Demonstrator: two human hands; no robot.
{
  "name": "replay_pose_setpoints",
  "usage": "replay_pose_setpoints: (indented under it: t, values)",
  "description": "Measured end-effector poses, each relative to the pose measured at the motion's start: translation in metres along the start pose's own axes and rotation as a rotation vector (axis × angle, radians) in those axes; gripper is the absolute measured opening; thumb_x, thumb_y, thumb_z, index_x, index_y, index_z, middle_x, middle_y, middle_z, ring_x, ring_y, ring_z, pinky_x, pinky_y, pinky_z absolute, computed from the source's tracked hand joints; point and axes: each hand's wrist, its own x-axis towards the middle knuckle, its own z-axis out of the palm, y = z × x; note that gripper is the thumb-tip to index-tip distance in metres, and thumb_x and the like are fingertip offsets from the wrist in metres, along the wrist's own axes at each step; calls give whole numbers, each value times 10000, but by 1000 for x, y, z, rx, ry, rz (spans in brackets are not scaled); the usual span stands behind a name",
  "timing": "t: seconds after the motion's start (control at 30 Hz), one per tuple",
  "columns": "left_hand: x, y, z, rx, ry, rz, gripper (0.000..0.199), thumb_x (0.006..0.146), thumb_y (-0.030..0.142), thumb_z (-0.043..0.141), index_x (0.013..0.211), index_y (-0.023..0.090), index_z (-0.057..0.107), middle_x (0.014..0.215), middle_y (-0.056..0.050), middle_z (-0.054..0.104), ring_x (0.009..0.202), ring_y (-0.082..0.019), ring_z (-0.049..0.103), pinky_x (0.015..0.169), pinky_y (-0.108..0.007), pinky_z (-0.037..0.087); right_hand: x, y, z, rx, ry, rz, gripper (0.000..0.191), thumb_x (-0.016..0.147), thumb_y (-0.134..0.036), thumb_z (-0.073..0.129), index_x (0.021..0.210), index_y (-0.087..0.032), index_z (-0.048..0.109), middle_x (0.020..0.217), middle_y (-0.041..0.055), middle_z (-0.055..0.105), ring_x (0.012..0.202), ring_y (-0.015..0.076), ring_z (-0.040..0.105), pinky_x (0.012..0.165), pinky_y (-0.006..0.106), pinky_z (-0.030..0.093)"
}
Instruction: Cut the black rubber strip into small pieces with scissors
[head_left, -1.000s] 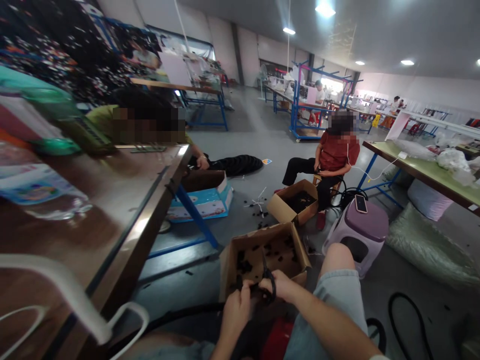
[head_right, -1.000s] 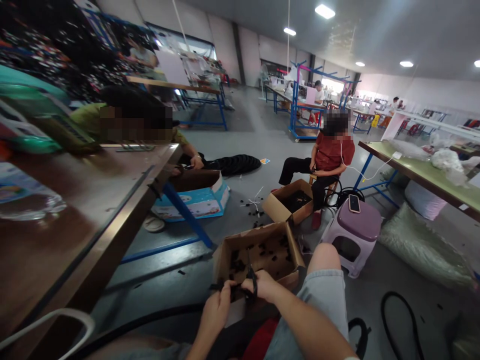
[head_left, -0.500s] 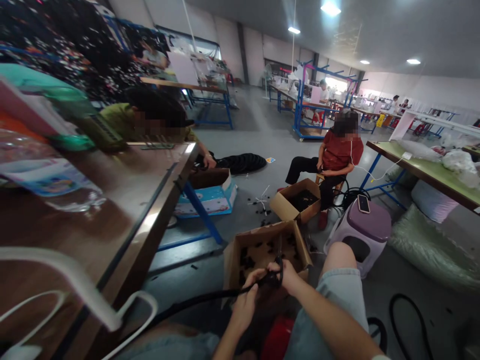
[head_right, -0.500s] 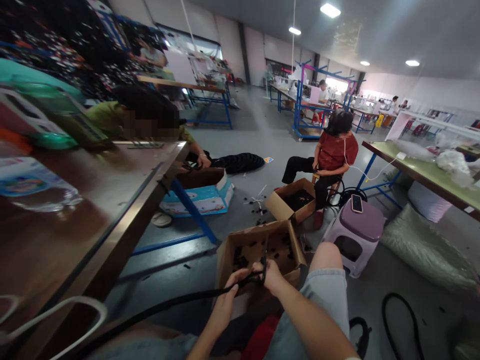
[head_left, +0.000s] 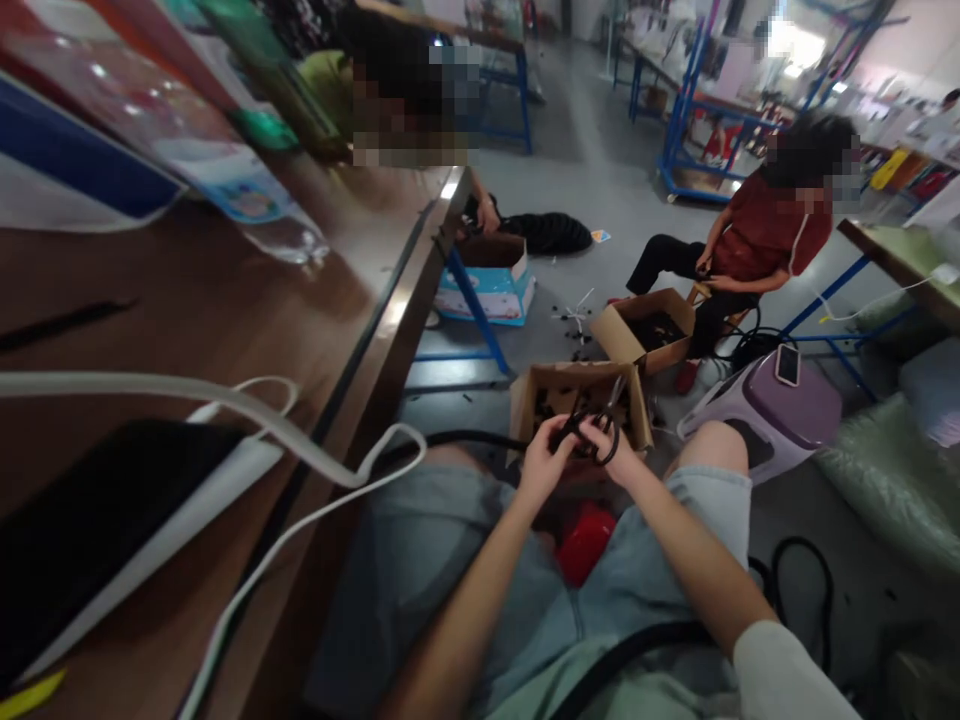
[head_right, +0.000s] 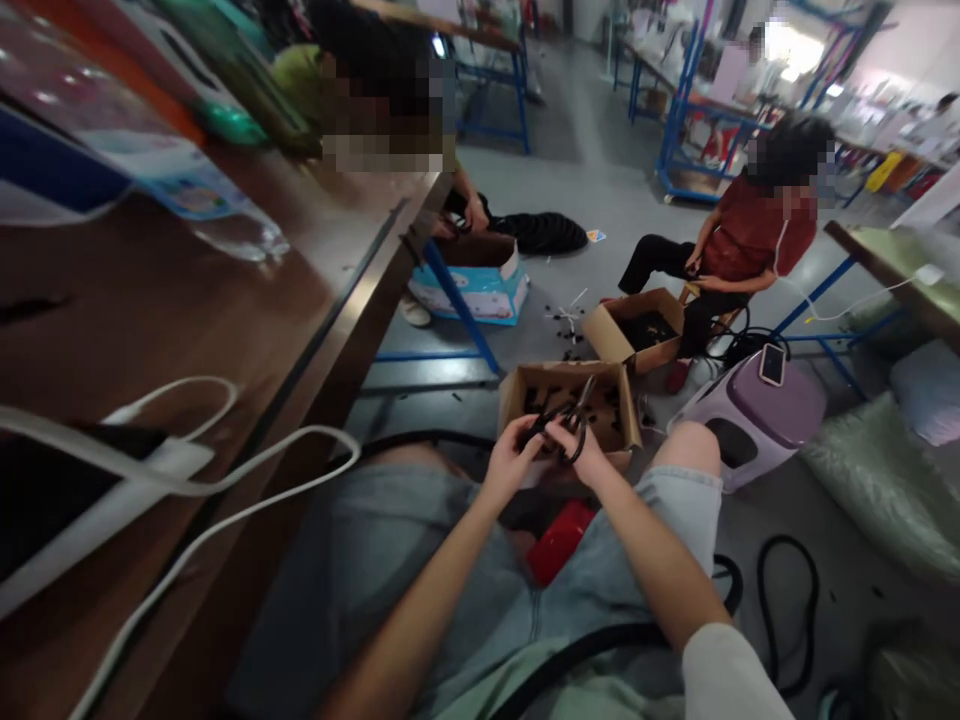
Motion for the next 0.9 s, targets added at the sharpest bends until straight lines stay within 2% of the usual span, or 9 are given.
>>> replay_pose_setpoints:
  t: [0.1, 0.2, 0.3, 0.43, 0.53, 0.63, 0.7, 0.77, 0.9]
  values:
    - [-3, 1, 4, 35, -78, 20, 445, 878, 462, 677, 1207, 166, 634, 1143, -113, 726, 1050, -236, 676, 1004, -399, 522, 6, -1, -3, -19, 119, -13, 462, 724, -577, 777, 910, -162, 693, 886, 39, 718, 851, 180, 647, 811, 280, 517]
    - [4, 12, 3, 135, -144, 51, 430, 847, 444, 742, 1171, 174, 660, 1136, -105, 722, 1011, -230, 672, 961, -383, 527, 15, -15, -7, -47, 117, -16, 473, 759, -570, 740, 962, -143, 730, 960, 64, 739, 889, 180, 648, 839, 285, 512]
    - [31, 35, -6, 231, -258, 94, 431, 824, 472, 763, 1121, 172, 674, 1127, -99, 717, 977, -227, 670, 894, -353, 534, 32, -43, -8, -98, 79, -62, 465, 767, -579, 746, 932, -144, 742, 944, 68, 747, 907, 192, 658, 857, 300, 510]
    - [80, 61, -18, 384, -446, 69, 355, 938, 515, 612, 1030, 177, 664, 923, -59, 733, 858, -224, 686, 799, -315, 517, 67, -75, -7, -158, 84, -56, 471, 760, -601, 757, 891, -149, 734, 819, 38, 717, 781, 177, 653, 732, 280, 507]
    - [106, 62, -18, 538, -385, 40, 410, 960, 593, 562, 1033, 194, 623, 843, -62, 711, 779, -244, 688, 734, -309, 498, 87, -76, -15, -190, 67, -39, 493, 791, -618, 720, 945, -151, 722, 699, 2, 657, 635, 154, 614, 595, 254, 477]
    - [120, 54, -11, 548, -291, 35, 462, 981, 598, 538, 1188, 185, 553, 913, -78, 718, 806, -258, 698, 771, -337, 513, 97, -70, -35, -298, 120, -9, 474, 811, -608, 720, 913, -145, 700, 615, -11, 613, 546, 138, 580, 503, 233, 432]
    - [130, 48, -7, 505, -213, 78, 392, 1048, 477, 435, 1256, 158, 531, 1039, -128, 725, 937, -273, 705, 884, -383, 516, 103, -70, -51, -410, 25, 23, 451, 786, -568, 786, 909, -144, 694, 627, -7, 625, 547, 137, 598, 503, 231, 451]
    - [141, 43, -5, 485, -177, 94, 337, 1072, 363, 370, 1241, 134, 550, 1075, -149, 719, 1009, -272, 696, 965, -407, 500, 113, -74, -62, -481, -53, 12, 453, 763, -520, 840, 968, -142, 699, 689, 5, 657, 583, 136, 634, 520, 227, 475]
    - [155, 35, -5, 465, -79, 97, 330, 1075, 335, 419, 1251, 107, 581, 1110, -142, 716, 1082, -252, 683, 1019, -395, 492, 133, -74, -70, -558, -101, 3, 430, 774, -437, 862, 1013, -125, 687, 740, 21, 680, 605, 125, 661, 572, 235, 518]
